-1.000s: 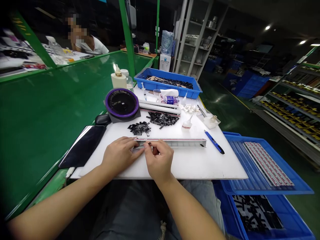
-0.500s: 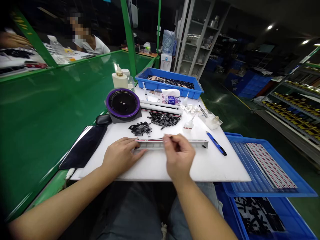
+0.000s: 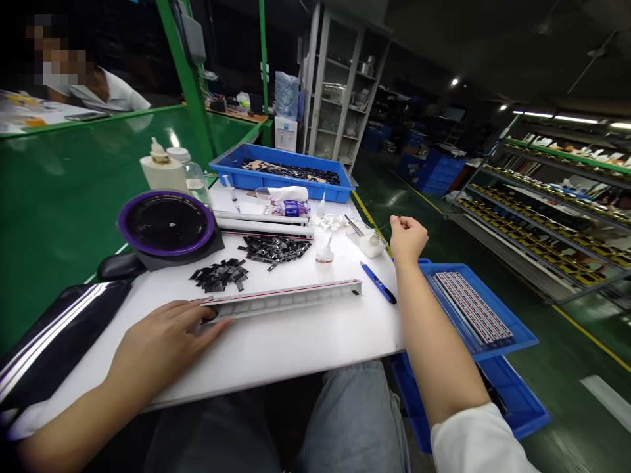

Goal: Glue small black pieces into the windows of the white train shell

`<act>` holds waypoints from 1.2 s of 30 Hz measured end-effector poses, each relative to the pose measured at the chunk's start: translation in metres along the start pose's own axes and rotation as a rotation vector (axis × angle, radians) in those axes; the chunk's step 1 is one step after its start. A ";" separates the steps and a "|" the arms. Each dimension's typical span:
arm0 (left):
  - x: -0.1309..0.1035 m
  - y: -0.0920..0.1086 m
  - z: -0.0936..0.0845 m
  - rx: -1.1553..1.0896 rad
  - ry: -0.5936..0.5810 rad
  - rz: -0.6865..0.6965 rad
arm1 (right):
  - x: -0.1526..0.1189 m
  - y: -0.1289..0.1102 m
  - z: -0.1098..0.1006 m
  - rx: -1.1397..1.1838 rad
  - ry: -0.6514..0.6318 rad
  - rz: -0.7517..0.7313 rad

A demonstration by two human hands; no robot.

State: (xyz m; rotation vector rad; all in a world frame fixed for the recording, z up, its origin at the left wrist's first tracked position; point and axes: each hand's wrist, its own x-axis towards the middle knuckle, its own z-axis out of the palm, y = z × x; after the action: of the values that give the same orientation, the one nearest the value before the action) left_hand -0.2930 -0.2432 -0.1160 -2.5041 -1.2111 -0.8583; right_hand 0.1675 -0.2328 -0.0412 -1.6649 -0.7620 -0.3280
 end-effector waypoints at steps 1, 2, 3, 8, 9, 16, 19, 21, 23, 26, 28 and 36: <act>0.000 0.000 0.000 -0.004 -0.005 -0.005 | 0.000 0.003 0.001 -0.024 0.007 -0.001; 0.001 0.000 0.000 -0.007 -0.009 -0.009 | -0.001 0.005 0.002 -0.045 0.010 -0.001; 0.001 0.001 -0.001 -0.006 -0.013 -0.011 | -0.001 0.006 0.003 -0.065 0.008 -0.001; 0.002 0.001 -0.002 -0.009 -0.046 -0.026 | 0.005 0.006 0.005 -0.139 -0.040 -0.012; 0.002 0.002 -0.003 -0.008 -0.050 -0.025 | 0.006 0.005 0.005 -0.152 -0.047 -0.017; 0.003 0.002 -0.004 0.015 -0.036 -0.006 | 0.003 0.001 0.002 -0.219 -0.231 -0.067; 0.003 0.002 -0.004 0.021 -0.050 -0.003 | -0.019 -0.012 -0.013 -0.208 -0.201 -0.129; 0.003 0.002 -0.004 0.020 -0.060 -0.006 | -0.045 -0.024 -0.029 -0.163 -0.225 -0.266; 0.003 0.003 -0.006 0.021 -0.075 -0.015 | -0.075 -0.033 -0.047 -0.100 -0.442 -0.563; 0.004 0.005 -0.009 0.020 -0.100 -0.019 | -0.116 -0.037 -0.064 -0.144 -0.829 -0.929; 0.004 0.007 -0.011 0.025 -0.105 -0.025 | -0.134 -0.032 -0.065 -0.220 -0.937 -0.989; 0.009 0.016 -0.031 0.028 -0.180 -0.082 | -0.139 -0.038 -0.065 -0.232 -0.788 -1.065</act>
State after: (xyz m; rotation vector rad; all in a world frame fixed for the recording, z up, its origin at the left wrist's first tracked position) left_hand -0.2887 -0.2609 -0.0853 -2.5708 -1.3801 -0.6394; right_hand 0.0527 -0.3341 -0.0790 -1.4388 -2.2738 -0.4996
